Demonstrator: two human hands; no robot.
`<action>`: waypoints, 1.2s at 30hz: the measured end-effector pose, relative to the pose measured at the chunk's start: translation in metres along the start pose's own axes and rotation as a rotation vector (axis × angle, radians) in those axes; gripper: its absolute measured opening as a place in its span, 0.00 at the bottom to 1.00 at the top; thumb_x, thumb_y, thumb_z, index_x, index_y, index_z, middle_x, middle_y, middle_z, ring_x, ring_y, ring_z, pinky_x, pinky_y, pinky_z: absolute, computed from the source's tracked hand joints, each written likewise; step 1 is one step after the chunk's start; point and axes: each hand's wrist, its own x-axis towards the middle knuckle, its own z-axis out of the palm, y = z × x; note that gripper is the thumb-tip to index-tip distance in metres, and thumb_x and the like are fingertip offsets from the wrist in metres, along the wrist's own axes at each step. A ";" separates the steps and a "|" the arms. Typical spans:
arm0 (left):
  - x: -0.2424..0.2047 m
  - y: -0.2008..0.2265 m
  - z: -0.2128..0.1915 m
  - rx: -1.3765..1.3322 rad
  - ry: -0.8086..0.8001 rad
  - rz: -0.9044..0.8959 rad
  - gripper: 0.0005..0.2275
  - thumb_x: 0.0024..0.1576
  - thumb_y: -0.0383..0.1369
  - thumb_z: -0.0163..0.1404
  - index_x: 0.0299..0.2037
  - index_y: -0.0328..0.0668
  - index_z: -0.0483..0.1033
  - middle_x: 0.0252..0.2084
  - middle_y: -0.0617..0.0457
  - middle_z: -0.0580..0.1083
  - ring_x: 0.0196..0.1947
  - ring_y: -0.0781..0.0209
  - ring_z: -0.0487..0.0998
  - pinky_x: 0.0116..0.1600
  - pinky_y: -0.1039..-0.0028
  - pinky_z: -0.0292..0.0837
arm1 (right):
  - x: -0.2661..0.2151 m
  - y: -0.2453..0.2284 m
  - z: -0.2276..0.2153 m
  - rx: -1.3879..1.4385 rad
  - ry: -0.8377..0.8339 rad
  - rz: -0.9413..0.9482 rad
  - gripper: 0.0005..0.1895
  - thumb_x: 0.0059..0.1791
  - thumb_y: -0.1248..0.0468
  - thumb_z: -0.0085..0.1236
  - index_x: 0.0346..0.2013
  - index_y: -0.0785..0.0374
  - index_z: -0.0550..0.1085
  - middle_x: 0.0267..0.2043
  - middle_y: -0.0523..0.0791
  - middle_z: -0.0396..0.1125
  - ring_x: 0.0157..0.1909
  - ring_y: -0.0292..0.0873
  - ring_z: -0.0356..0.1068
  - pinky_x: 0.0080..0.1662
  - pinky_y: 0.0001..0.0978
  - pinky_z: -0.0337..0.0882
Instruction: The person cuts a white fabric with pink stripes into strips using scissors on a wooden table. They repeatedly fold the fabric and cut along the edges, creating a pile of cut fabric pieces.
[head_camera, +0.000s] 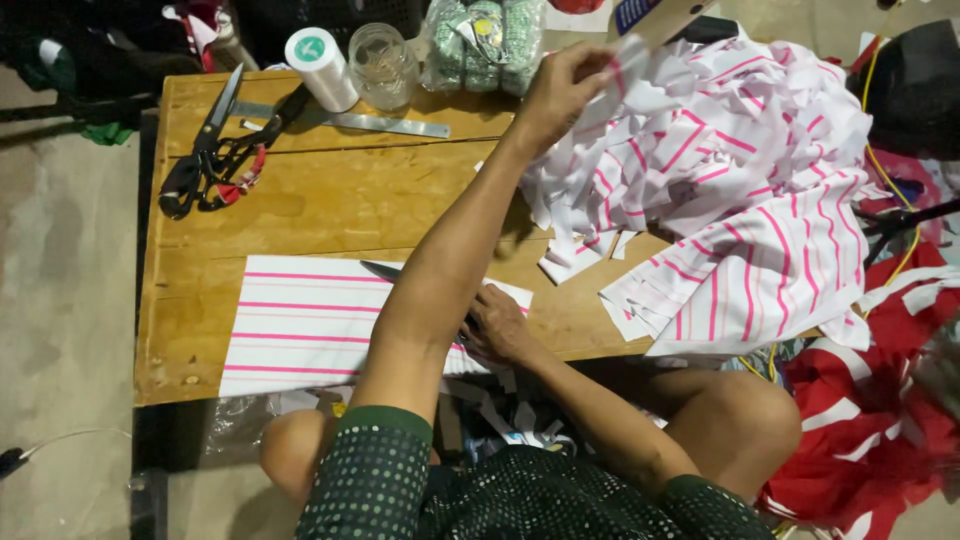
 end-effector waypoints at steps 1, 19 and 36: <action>-0.002 0.004 0.005 0.000 -0.004 0.001 0.11 0.56 0.24 0.58 0.48 0.34 0.79 0.49 0.42 0.81 0.49 0.55 0.84 0.59 0.70 0.79 | -0.002 0.002 0.001 -0.002 0.003 0.002 0.09 0.48 0.64 0.58 0.37 0.66 0.67 0.38 0.54 0.61 0.33 0.56 0.59 0.35 0.49 0.62; -0.415 0.025 -0.279 1.345 0.081 -0.937 0.20 0.62 0.41 0.48 0.60 0.39 0.75 0.50 0.39 0.77 0.55 0.39 0.78 0.54 0.50 0.75 | -0.011 0.013 0.013 -0.076 -0.071 0.108 0.21 0.45 0.57 0.64 0.49 0.62 0.74 0.38 0.49 0.63 0.41 0.54 0.66 0.41 0.45 0.71; -0.380 0.044 -0.269 1.452 -0.102 -0.805 0.31 0.66 0.51 0.32 0.78 0.51 0.45 0.80 0.41 0.42 0.79 0.38 0.36 0.72 0.33 0.31 | 0.006 0.050 0.024 -0.156 -0.116 0.184 0.24 0.40 0.59 0.71 0.50 0.56 0.76 0.39 0.45 0.65 0.42 0.51 0.68 0.43 0.41 0.71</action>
